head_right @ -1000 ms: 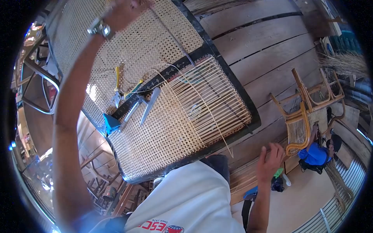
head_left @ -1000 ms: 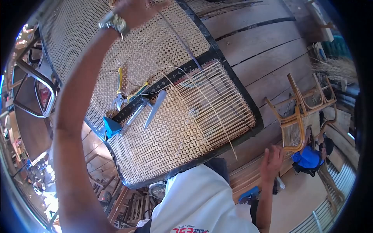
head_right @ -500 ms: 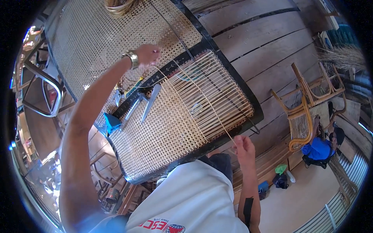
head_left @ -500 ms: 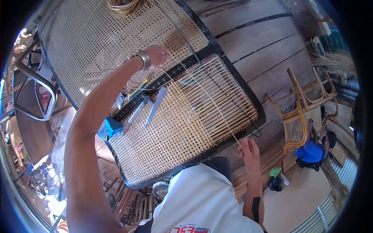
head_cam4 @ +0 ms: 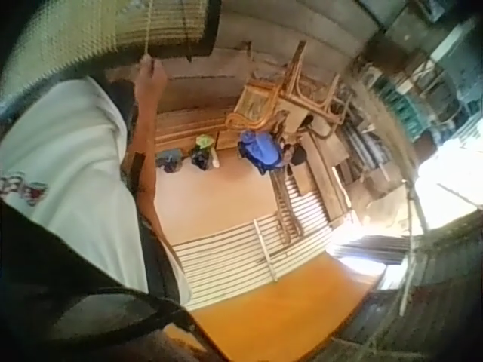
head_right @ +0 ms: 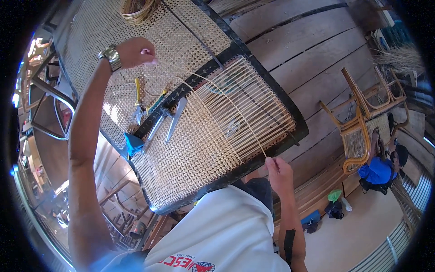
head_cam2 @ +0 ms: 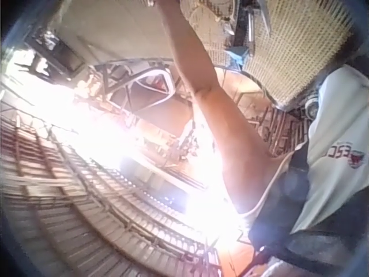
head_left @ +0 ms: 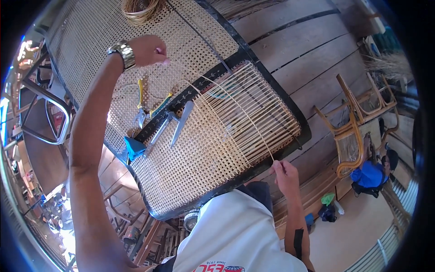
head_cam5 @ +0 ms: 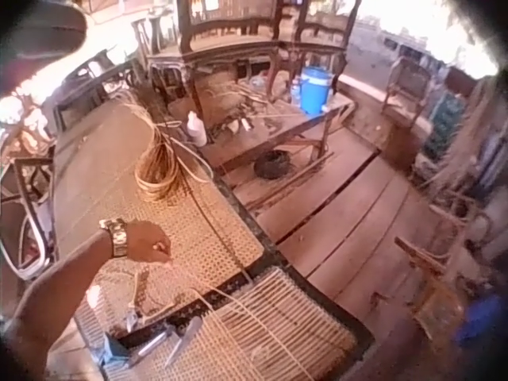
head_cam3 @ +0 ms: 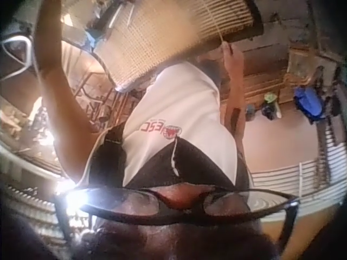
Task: The recorder is weaving and repairing a wicker chair seat.
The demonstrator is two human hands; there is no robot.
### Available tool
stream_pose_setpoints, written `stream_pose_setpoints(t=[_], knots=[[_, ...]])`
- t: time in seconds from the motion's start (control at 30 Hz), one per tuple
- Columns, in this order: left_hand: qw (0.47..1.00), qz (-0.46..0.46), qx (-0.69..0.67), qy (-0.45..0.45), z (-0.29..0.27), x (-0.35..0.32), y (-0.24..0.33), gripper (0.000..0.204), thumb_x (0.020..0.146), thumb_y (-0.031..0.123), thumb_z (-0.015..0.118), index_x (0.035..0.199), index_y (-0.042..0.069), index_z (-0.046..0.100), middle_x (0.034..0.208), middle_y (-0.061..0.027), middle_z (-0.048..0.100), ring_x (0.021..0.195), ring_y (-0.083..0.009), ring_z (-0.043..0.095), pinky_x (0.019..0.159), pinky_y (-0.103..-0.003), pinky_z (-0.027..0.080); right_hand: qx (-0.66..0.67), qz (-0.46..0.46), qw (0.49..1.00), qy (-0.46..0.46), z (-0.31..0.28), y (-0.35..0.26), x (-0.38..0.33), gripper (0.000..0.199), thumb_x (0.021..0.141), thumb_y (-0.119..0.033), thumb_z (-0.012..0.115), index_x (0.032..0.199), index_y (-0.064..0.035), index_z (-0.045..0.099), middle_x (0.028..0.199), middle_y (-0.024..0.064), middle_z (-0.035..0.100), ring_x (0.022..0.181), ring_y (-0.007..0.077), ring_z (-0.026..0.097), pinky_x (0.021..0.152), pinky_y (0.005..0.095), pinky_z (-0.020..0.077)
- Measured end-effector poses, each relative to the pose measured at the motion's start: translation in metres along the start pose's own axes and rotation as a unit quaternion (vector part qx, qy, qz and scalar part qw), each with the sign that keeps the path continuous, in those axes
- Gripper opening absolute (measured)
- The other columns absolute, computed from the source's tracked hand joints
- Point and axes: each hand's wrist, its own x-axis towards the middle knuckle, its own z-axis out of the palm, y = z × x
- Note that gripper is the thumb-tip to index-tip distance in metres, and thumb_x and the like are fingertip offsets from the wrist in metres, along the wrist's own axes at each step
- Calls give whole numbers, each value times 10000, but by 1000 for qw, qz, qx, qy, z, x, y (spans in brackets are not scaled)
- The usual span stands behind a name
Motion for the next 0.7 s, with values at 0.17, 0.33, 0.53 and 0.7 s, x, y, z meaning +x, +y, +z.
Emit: stream_pose_setpoints(t=[0.17,0.33,0.53,0.7], knots=[[998,0,-13,57,2,1,18,589,914,670,600,741,113,675,625,20,542,568,-101,491,544,-291,409,32,-73,997,21,-1,38,-13,292,999,-249,613,881,17,622,705,126,636,624,225,578,602,339,472],[996,38,-66,56,73,20,51,748,971,755,316,549,147,428,486,59,339,431,-92,343,472,-296,345,-239,-78,963,95,-59,118,-82,139,963,-153,610,914,-23,617,795,221,619,718,411,600,613,445,460],[996,-13,-15,-83,136,48,79,842,966,768,198,789,78,647,678,-61,498,626,-196,529,647,-406,495,-295,105,942,120,-193,312,-256,121,947,-155,597,987,-47,634,835,220,647,772,420,631,663,490,479],[994,98,-12,56,155,37,51,388,886,220,622,1260,119,633,1185,-162,580,1133,-320,601,953,-496,492,-270,200,932,-135,-216,317,-277,222,922,-211,669,1094,-77,631,940,208,691,860,428,654,759,454,524]])
